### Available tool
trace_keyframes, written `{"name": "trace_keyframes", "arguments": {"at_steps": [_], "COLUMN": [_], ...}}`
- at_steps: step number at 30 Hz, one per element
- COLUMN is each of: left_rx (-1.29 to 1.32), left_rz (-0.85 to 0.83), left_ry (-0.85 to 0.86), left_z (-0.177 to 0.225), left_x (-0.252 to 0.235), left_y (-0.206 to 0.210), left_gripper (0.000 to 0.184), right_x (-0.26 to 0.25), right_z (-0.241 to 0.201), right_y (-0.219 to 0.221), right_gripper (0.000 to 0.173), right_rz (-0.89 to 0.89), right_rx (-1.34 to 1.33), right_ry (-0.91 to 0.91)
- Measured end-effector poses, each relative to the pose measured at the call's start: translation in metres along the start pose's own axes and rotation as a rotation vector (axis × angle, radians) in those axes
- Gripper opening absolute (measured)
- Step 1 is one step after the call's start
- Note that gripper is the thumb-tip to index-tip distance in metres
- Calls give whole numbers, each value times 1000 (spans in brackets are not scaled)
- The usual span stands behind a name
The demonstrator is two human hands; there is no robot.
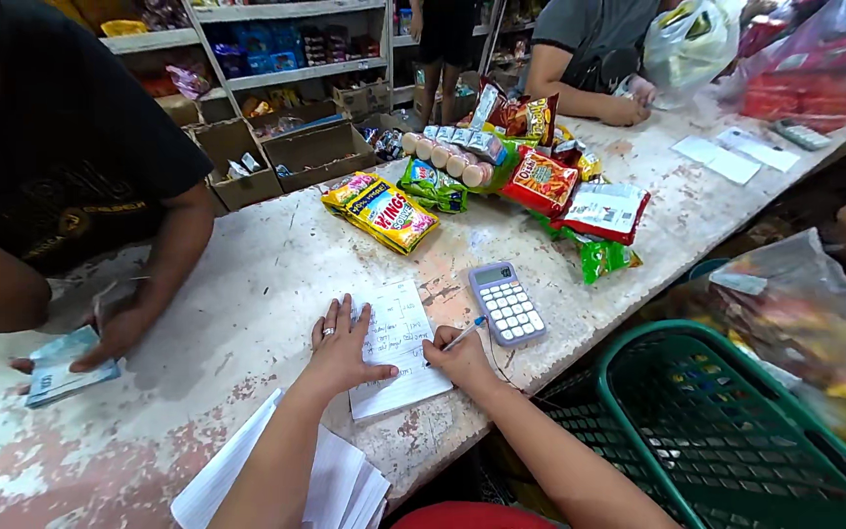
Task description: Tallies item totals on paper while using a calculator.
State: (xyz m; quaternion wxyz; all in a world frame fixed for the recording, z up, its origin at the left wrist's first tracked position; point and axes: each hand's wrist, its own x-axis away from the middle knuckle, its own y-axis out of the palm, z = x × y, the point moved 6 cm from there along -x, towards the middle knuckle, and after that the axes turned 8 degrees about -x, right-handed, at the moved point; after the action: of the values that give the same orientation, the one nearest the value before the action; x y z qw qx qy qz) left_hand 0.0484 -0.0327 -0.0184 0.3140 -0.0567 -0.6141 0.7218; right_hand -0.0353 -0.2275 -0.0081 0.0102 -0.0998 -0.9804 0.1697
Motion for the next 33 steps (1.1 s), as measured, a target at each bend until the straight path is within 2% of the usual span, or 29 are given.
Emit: {"name": "trace_keyframes", "arguments": {"at_steps": [4, 8, 9, 13, 16, 20, 22, 24, 25, 27, 28, 30, 33], "left_rx": [26, 181, 184, 148, 163, 183, 226, 317, 379, 487, 538, 616, 673], "left_rz": [33, 354, 384, 269, 260, 247, 248, 267, 286, 314, 333, 377, 337], "left_ry": [-2, -41, -54, -69, -81, -96, -75, -6, 37, 102, 124, 146, 126], "left_z": [-1, -12, -14, -13, -15, -13, -11, -7, -5, -1, -1, -2, -5], "left_x": [0, 3, 3, 5, 5, 5, 5, 1, 0, 0, 0, 1, -1], "left_y": [-1, -13, -14, -11, -14, -20, -20, -19, -19, -20, -20, -21, -15], "left_gripper": [125, 97, 94, 86, 83, 86, 83, 68, 57, 38, 34, 30, 32], "right_x": [-1, -3, -2, 2, 7, 26, 36, 39, 37, 24, 20, 15, 20], "right_z": [0, 0, 1, -7, -4, -1, -5, -6, -4, 8, 15, 27, 31], "right_y": [0, 0, -1, -6, -12, -29, -49, -81, -97, -121, -127, -125, -113], "right_gripper": [28, 25, 24, 15, 27, 24, 27, 37, 53, 95, 106, 110, 97], "right_rz": [23, 42, 49, 30, 47, 111, 177, 298, 337, 335, 319, 281, 262], "right_rx": [-32, -34, -58, -260, -331, -372, -244, 72, 235, 449, 512, 591, 650], "right_ry": [-17, -45, -45, -99, -68, -147, -241, -344, -342, -239, -178, -90, -43]}}
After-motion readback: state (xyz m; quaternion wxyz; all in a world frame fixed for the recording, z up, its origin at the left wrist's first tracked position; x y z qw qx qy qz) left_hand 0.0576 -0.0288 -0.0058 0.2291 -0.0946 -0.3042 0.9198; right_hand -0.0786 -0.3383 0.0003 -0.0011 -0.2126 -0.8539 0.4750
